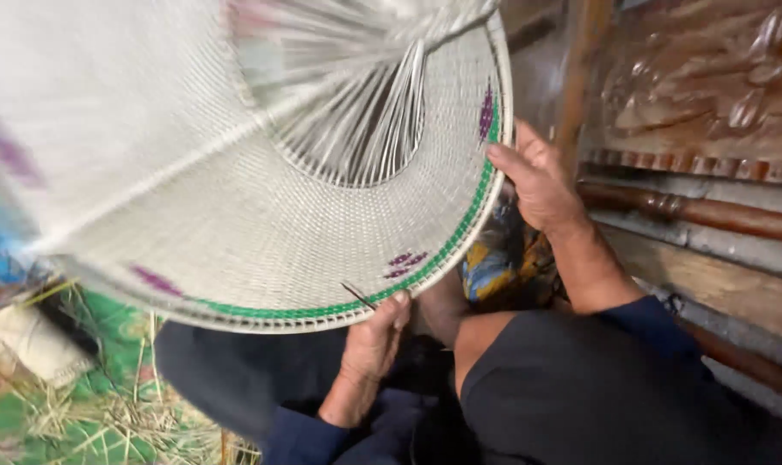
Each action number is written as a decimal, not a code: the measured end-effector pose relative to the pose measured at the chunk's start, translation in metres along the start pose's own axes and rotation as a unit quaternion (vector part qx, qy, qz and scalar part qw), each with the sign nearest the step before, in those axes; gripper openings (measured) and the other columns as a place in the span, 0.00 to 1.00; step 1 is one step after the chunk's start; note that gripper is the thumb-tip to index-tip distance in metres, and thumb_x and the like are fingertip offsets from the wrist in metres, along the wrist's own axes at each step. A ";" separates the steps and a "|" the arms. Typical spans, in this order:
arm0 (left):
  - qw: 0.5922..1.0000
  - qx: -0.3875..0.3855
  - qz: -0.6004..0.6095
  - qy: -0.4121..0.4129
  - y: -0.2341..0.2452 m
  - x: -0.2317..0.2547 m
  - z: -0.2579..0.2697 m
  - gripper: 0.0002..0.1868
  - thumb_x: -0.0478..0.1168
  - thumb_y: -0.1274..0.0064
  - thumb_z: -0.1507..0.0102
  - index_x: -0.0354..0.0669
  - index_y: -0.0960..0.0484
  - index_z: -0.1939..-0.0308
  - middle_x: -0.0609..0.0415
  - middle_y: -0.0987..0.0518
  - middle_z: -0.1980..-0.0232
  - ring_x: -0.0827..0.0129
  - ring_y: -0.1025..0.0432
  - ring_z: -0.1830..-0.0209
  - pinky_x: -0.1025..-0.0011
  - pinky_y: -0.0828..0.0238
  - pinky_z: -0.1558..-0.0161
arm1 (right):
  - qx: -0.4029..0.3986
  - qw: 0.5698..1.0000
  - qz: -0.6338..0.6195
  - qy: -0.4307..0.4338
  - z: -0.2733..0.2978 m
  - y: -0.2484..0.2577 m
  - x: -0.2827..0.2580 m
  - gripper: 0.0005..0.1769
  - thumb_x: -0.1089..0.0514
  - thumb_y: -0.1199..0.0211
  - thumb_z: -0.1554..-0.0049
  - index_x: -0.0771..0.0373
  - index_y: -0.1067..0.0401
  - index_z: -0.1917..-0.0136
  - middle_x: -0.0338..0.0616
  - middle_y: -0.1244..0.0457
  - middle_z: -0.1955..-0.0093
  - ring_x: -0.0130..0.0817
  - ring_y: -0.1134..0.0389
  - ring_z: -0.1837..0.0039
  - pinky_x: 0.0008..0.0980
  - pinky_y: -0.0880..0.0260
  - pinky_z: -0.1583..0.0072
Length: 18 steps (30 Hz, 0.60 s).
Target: Weaving a traditional fan by threading colored strands through a circular frame.
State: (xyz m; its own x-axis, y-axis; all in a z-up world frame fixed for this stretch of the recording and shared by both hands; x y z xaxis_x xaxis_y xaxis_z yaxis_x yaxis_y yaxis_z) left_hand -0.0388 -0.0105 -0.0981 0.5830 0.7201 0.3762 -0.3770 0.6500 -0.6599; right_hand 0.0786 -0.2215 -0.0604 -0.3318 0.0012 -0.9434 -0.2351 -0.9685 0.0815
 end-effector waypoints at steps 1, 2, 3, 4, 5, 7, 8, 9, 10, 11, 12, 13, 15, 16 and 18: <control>0.998 0.015 0.031 0.053 0.023 -0.028 0.007 0.03 0.29 0.52 0.48 0.36 0.31 0.75 0.58 0.39 0.80 0.78 0.48 0.82 0.82 0.50 0.78 | -0.056 0.997 -0.053 -0.032 0.006 -0.005 0.009 0.19 0.62 0.47 0.50 0.64 0.40 0.45 0.38 0.39 0.57 0.18 0.40 0.61 0.14 0.39 0.60; 0.992 0.030 0.062 0.106 0.045 -0.055 0.014 0.06 0.29 0.54 0.46 0.34 0.30 0.65 0.56 0.33 0.73 0.77 0.44 0.78 0.83 0.49 0.76 | -0.111 0.986 -0.105 -0.066 0.012 -0.011 0.017 0.19 0.66 0.52 0.49 0.68 0.42 0.43 0.39 0.40 0.53 0.15 0.42 0.62 0.10 0.43 0.62; 0.992 0.032 0.067 0.102 0.044 -0.056 0.015 0.06 0.29 0.54 0.46 0.34 0.30 0.65 0.56 0.33 0.73 0.77 0.44 0.78 0.83 0.49 0.76 | -0.117 0.986 -0.102 -0.066 0.010 -0.008 0.029 0.19 0.66 0.52 0.49 0.68 0.42 0.43 0.39 0.40 0.53 0.15 0.42 0.62 0.10 0.43 0.62; 0.994 0.041 0.017 0.101 0.045 -0.058 0.015 0.03 0.31 0.54 0.46 0.35 0.29 0.68 0.57 0.33 0.75 0.78 0.45 0.81 0.83 0.52 0.79 | -0.098 0.983 -0.135 -0.081 0.007 0.001 0.043 0.17 0.66 0.51 0.49 0.68 0.40 0.45 0.40 0.39 0.55 0.17 0.40 0.61 0.12 0.40 0.59; 0.993 0.050 -0.036 0.101 0.046 -0.060 0.015 0.01 0.32 0.54 0.46 0.37 0.28 0.71 0.57 0.33 0.77 0.79 0.45 0.83 0.83 0.54 0.83 | -0.075 0.978 -0.171 -0.094 0.005 0.012 0.058 0.14 0.67 0.51 0.49 0.67 0.38 0.47 0.40 0.39 0.56 0.20 0.39 0.60 0.14 0.37 0.56; 0.990 0.014 -0.093 0.105 0.038 -0.053 0.009 0.08 0.35 0.54 0.46 0.35 0.28 0.64 0.57 0.31 0.74 0.80 0.46 0.83 0.85 0.54 0.82 | -0.063 0.984 -0.146 -0.076 -0.014 0.025 0.076 0.13 0.65 0.51 0.49 0.66 0.38 0.48 0.41 0.40 0.55 0.21 0.39 0.58 0.16 0.37 0.54; 0.982 -0.023 -0.151 0.109 0.030 -0.051 0.006 0.16 0.38 0.55 0.46 0.33 0.27 0.57 0.57 0.30 0.70 0.81 0.47 0.83 0.86 0.54 0.82 | -0.049 0.990 -0.120 -0.057 -0.024 0.034 0.082 0.12 0.64 0.50 0.48 0.65 0.39 0.50 0.41 0.40 0.53 0.23 0.40 0.56 0.18 0.38 0.51; 0.982 -0.027 -0.153 0.111 0.028 -0.050 0.010 0.16 0.38 0.55 0.46 0.33 0.27 0.57 0.57 0.30 0.70 0.81 0.47 0.83 0.86 0.54 0.82 | -0.044 0.990 -0.120 -0.055 -0.031 0.033 0.076 0.12 0.64 0.50 0.48 0.65 0.39 0.50 0.41 0.40 0.53 0.23 0.40 0.56 0.18 0.38 0.51; 0.953 -0.068 -0.277 0.100 0.022 -0.048 0.014 0.13 0.36 0.54 0.46 0.33 0.25 0.59 0.58 0.30 0.74 0.81 0.44 0.82 0.86 0.50 0.80 | -0.040 0.996 -0.065 -0.047 -0.040 0.033 0.069 0.12 0.63 0.51 0.47 0.63 0.39 0.49 0.37 0.42 0.59 0.18 0.45 0.64 0.15 0.46 0.63; 0.910 -0.105 -0.392 0.080 0.014 -0.046 0.016 0.10 0.34 0.54 0.46 0.33 0.23 0.62 0.60 0.30 0.77 0.81 0.42 0.81 0.86 0.45 0.77 | -0.041 0.998 -0.008 -0.037 -0.054 0.030 0.060 0.12 0.62 0.52 0.46 0.61 0.39 0.48 0.32 0.43 0.65 0.13 0.51 0.73 0.12 0.55 0.75; 0.911 -0.107 -0.391 0.076 0.008 -0.039 0.015 0.10 0.34 0.54 0.46 0.33 0.23 0.62 0.60 0.30 0.77 0.81 0.42 0.81 0.86 0.45 0.77 | -0.042 0.999 -0.005 -0.033 -0.066 0.035 0.057 0.12 0.62 0.52 0.46 0.61 0.39 0.48 0.32 0.43 0.65 0.13 0.51 0.73 0.12 0.55 0.75; 0.826 -0.094 -0.549 -0.083 -0.006 -0.009 0.017 0.11 0.35 0.55 0.48 0.40 0.25 0.62 0.53 0.28 0.72 0.66 0.37 0.77 0.74 0.41 0.76 | -0.016 0.995 0.101 -0.018 -0.076 0.042 0.057 0.12 0.62 0.50 0.49 0.61 0.38 0.49 0.36 0.41 0.61 0.19 0.45 0.65 0.17 0.46 0.64; 0.695 -0.072 -0.677 -0.231 -0.027 0.013 0.019 0.13 0.36 0.56 0.51 0.47 0.27 0.61 0.47 0.26 0.68 0.51 0.32 0.73 0.63 0.37 0.75 | 0.009 0.978 0.207 -0.007 -0.091 0.047 0.056 0.13 0.63 0.48 0.51 0.62 0.36 0.50 0.40 0.38 0.58 0.25 0.38 0.57 0.22 0.36 0.52; 0.621 -0.049 -0.717 -0.311 -0.039 0.019 0.019 0.17 0.38 0.56 0.48 0.44 0.30 0.55 0.47 0.30 0.60 0.54 0.34 0.67 0.66 0.38 0.70 | 0.006 0.952 0.300 0.052 -0.094 0.043 0.046 0.11 0.61 0.46 0.51 0.62 0.34 0.53 0.37 0.39 0.62 0.25 0.41 0.61 0.23 0.39 0.57; 0.547 -0.030 -0.745 -0.381 -0.054 0.011 0.011 0.21 0.39 0.56 0.45 0.41 0.34 0.48 0.48 0.34 0.52 0.56 0.35 0.60 0.70 0.39 0.64 | 0.001 0.912 0.397 0.103 -0.096 0.043 0.045 0.09 0.58 0.44 0.52 0.61 0.31 0.56 0.35 0.39 0.66 0.25 0.43 0.66 0.24 0.42 0.62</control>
State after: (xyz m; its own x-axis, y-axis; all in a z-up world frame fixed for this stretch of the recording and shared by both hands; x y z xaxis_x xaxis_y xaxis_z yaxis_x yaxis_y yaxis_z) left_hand -0.0199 -0.0348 -0.0509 -0.2671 -0.6902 0.6725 0.1450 0.6611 0.7361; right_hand 0.1414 -0.2871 -0.1300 -0.2192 -0.7476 -0.6270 0.0027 -0.6431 0.7658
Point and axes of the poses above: each hand's wrist, its own z-axis away from the middle knuckle, its own y-axis out of the back of the hand, x = y × z, the point moved 9 cm from there along -z, towards the middle knuckle
